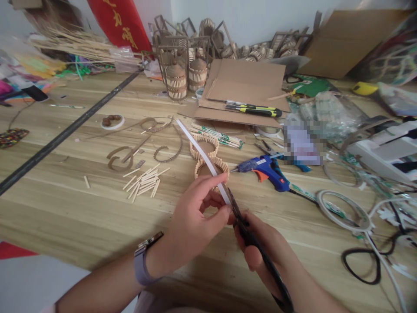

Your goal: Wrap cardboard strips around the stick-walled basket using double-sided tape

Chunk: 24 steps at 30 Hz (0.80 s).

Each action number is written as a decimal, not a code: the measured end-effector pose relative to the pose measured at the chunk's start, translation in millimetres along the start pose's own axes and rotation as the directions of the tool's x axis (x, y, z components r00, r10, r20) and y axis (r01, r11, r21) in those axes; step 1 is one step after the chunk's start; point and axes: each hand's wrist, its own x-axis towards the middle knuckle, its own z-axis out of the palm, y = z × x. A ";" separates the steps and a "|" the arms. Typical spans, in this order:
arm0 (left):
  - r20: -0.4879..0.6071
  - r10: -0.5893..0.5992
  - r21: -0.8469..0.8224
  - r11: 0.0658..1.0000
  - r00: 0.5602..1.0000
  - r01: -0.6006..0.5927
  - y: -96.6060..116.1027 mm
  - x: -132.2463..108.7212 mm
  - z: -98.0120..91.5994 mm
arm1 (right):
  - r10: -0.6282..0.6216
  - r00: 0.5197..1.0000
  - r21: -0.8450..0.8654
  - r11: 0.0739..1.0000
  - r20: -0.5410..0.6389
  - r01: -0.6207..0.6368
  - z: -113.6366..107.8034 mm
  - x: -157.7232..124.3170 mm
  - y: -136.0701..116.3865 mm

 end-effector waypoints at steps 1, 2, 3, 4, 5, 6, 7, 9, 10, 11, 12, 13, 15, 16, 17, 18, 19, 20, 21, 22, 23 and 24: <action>-0.003 0.005 0.001 1.000 1.000 -0.005 0.1 0.0 0.1 | 0.012 1.000 0.010 1.000 0.002 -0.012 0.0 0.3 -0.3; -0.004 0.009 0.000 1.000 1.000 -0.009 0.4 0.1 0.2 | 0.020 1.000 0.017 1.000 0.003 -0.020 -0.1 0.4 -0.5; -0.002 0.012 -0.005 1.000 1.000 -0.012 0.7 0.4 0.3 | 0.026 1.000 0.020 0.999 0.004 -0.026 -0.3 0.4 -0.5; 0.000 0.014 -0.011 1.000 1.000 -0.014 1.2 0.8 0.3 | 0.030 1.000 0.021 0.999 0.006 -0.030 -0.5 0.4 -0.4; 0.002 0.014 -0.017 1.000 1.000 -0.014 1.7 1.2 0.3 | 0.034 0.999 0.021 0.999 0.008 -0.034 -0.7 0.4 -0.2; 0.004 0.014 -0.020 1.000 1.000 -0.014 2.3 1.4 0.3 | 0.039 0.999 0.022 0.999 0.010 -0.039 -0.8 0.3 0.2; 0.006 0.016 -0.021 1.000 1.000 -0.016 2.9 1.5 0.2 | 0.045 0.999 0.024 0.999 0.007 -0.045 -0.8 0.3 0.7; 0.003 0.022 -0.019 1.000 1.000 -0.022 3.7 0.8 0.2 | 0.056 0.998 0.026 0.998 0.005 -0.057 -0.2 0.1 2.6; 0.002 0.024 -0.015 1.000 1.000 -0.024 3.9 0.1 0.3 | 0.061 0.998 0.025 0.998 0.000 -0.061 0.4 -0.1 4.1; 0.001 0.023 -0.011 1.000 1.000 -0.023 3.8 -0.8 0.4 | 0.063 0.998 0.022 0.998 -0.005 -0.063 1.1 -0.4 6.2; 0.000 0.023 -0.007 1.000 1.000 -0.023 3.6 -1.6 0.4 | 0.063 0.998 0.017 0.998 -0.010 -0.062 1.8 -0.9 8.9; -0.002 0.021 -0.003 1.000 1.000 -0.021 3.3 -2.2 0.4 | 0.062 0.998 0.010 0.998 -0.013 -0.062 2.5 -1.5 12.2; -0.002 0.013 0.005 1.000 1.000 -0.013 3.1 -1.5 -0.2 | 0.064 0.998 -0.005 0.998 -0.019 -0.064 3.8 -2.8 19.6; 0.001 0.010 0.009 1.000 1.000 -0.010 3.4 -0.1 -0.7 | 0.067 0.998 -0.010 0.998 -0.014 -0.067 4.2 -3.5 22.9; 0.004 0.010 0.012 1.000 1.000 -0.010 4.2 1.8 -1.4 | 0.072 0.997 -0.010 0.997 -0.011 -0.072 4.5 -4.0 25.6; 0.010 0.010 0.014 1.000 1.000 -0.010 5.1 3.8 -2.0 | 0.078 0.997 -0.003 0.997 -0.008 -0.078 4.6 -4.2 27.0; 0.014 0.008 0.017 1.000 1.000 -0.008 6.0 5.0 -2.4 | 0.083 0.997 0.012 0.997 -0.010 -0.083 4.5 -4.3 27.1; 0.014 0.006 0.020 1.000 1.000 -0.006 6.5 4.5 -2.2 | 0.089 0.996 0.034 0.995 -0.017 -0.089 4.3 -4.0 25.6; 0.010 0.005 0.023 1.000 1.000 -0.006 6.0 1.2 -1.3 | 0.102 0.994 0.063 0.993 -0.027 -0.100 3.9 -3.4 22.9; 0.003 0.004 0.027 1.000 1.000 -0.004 4.1 -5.9 0.7 | 0.121 0.992 0.098 0.988 -0.038 -0.116 3.5 -2.6 19.2; -0.009 0.006 0.035 0.999 1.000 -0.005 0.4 -17.3 3.6 | 0.140 0.988 0.135 0.982 -0.057 -0.132 3.1 -1.6 15.2; -0.015 0.014 0.043 0.999 1.000 -0.013 -5.3 -33.2 7.4 | 0.160 0.984 0.168 0.975 -0.075 -0.146 2.7 -0.6 11.4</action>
